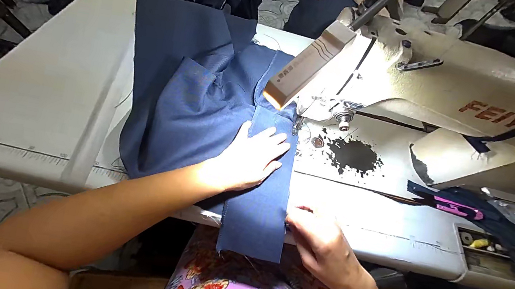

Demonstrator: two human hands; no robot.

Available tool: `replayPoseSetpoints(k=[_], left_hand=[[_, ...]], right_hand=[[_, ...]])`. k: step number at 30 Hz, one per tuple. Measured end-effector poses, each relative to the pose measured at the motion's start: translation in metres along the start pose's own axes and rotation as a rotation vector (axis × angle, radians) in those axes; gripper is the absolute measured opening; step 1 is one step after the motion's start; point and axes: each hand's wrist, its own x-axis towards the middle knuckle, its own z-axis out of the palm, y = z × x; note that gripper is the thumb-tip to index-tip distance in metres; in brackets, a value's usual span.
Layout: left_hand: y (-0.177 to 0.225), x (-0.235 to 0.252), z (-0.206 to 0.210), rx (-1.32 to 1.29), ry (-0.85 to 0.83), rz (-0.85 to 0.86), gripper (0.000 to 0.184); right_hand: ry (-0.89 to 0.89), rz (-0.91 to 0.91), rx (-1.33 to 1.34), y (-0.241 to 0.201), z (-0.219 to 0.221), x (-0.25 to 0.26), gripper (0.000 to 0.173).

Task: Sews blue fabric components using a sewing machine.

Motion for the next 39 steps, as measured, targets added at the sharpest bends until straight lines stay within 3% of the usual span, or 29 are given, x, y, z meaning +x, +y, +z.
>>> replayPoseSetpoints(k=[8, 16, 24, 39], left_hand=[[-0.007, 0.006, 0.002, -0.020, 0.017, 0.003, 0.049], [-0.014, 0.026, -0.012, -0.003, -0.102, -0.055, 0.048], [0.009, -0.025, -0.001, 0.005, 0.102, 0.082, 0.038], [0.000, -0.026, 0.003, -0.020, 0.055, 0.094, 0.044]], right_hand=[[-0.004, -0.004, -0.001, 0.006, -0.002, 0.010, 0.023], [-0.034, 0.067, -0.038, 0.017, -0.002, 0.022, 0.023], [-0.004, 0.016, -0.084, 0.015, -0.003, 0.008, 0.027], [-0.055, -0.023, -0.132, 0.025, -0.012, 0.017, 0.026]])
